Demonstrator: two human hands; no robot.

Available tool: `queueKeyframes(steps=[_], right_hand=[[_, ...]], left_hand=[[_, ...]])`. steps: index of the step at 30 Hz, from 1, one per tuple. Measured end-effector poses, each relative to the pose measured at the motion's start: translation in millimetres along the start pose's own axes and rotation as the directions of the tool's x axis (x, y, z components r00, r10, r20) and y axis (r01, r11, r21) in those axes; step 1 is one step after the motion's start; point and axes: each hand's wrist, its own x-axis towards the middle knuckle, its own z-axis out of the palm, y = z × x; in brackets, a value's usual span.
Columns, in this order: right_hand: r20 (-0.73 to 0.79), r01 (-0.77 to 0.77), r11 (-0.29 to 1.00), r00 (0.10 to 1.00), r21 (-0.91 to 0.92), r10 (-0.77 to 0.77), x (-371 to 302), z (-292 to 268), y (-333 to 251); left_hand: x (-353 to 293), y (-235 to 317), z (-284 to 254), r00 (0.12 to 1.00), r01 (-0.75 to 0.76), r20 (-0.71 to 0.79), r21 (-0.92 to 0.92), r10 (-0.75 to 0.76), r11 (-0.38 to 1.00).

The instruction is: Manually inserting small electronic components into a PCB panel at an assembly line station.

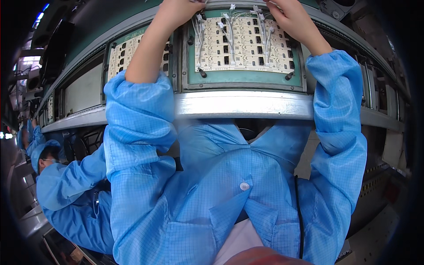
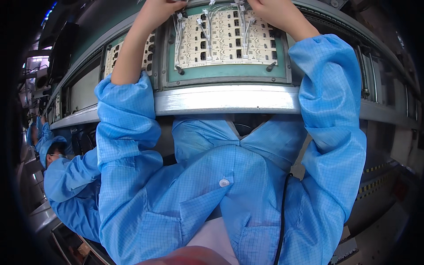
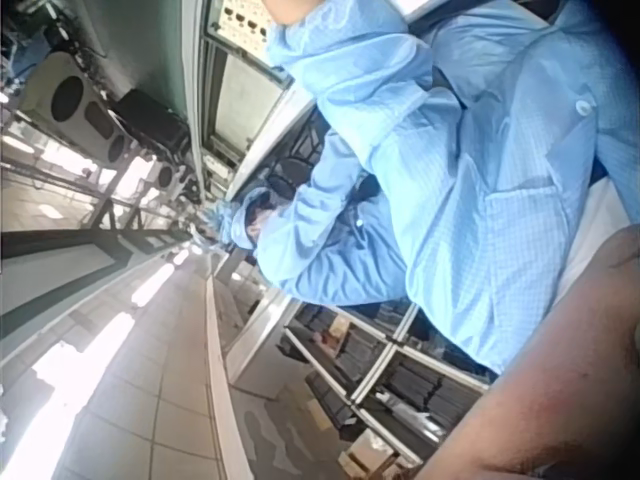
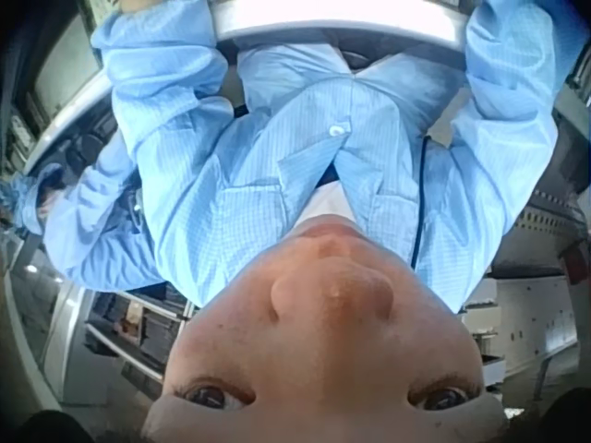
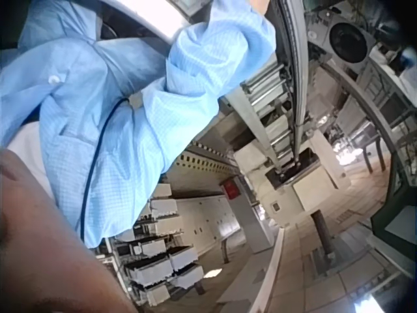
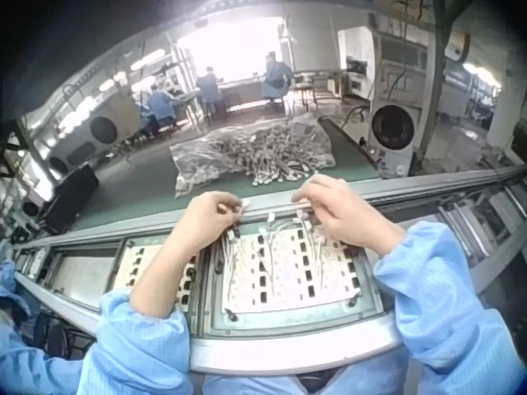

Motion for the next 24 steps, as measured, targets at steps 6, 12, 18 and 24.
queueKeyframes(steps=[6, 12, 18, 24], right_hand=[[0.021, -0.03, 0.995, 0.999, 0.099, 0.028, 6, 3, 7], [-0.005, 0.023, 0.999, 1.0, 0.031, -0.023, 19, 11, -5], [-0.025, 0.042, 0.998, 0.999, 0.051, -0.041, 35, 38, -17], [0.177, -0.033, 0.995, 0.983, -0.091, 0.049, 52, 62, -27]], left_hand=[[-9, 4, 5, 0.976, -0.201, 0.079, -0.018, 0.202, 0.979], [-9, 5, 6, 0.916, -0.401, -0.045, -0.049, 0.399, 0.915], [-13, 10, -2, 0.974, -0.225, -0.011, -0.029, 0.225, 0.974], [-18, 2, -12, 0.985, -0.174, 0.01, -0.032, 0.174, 0.984]])
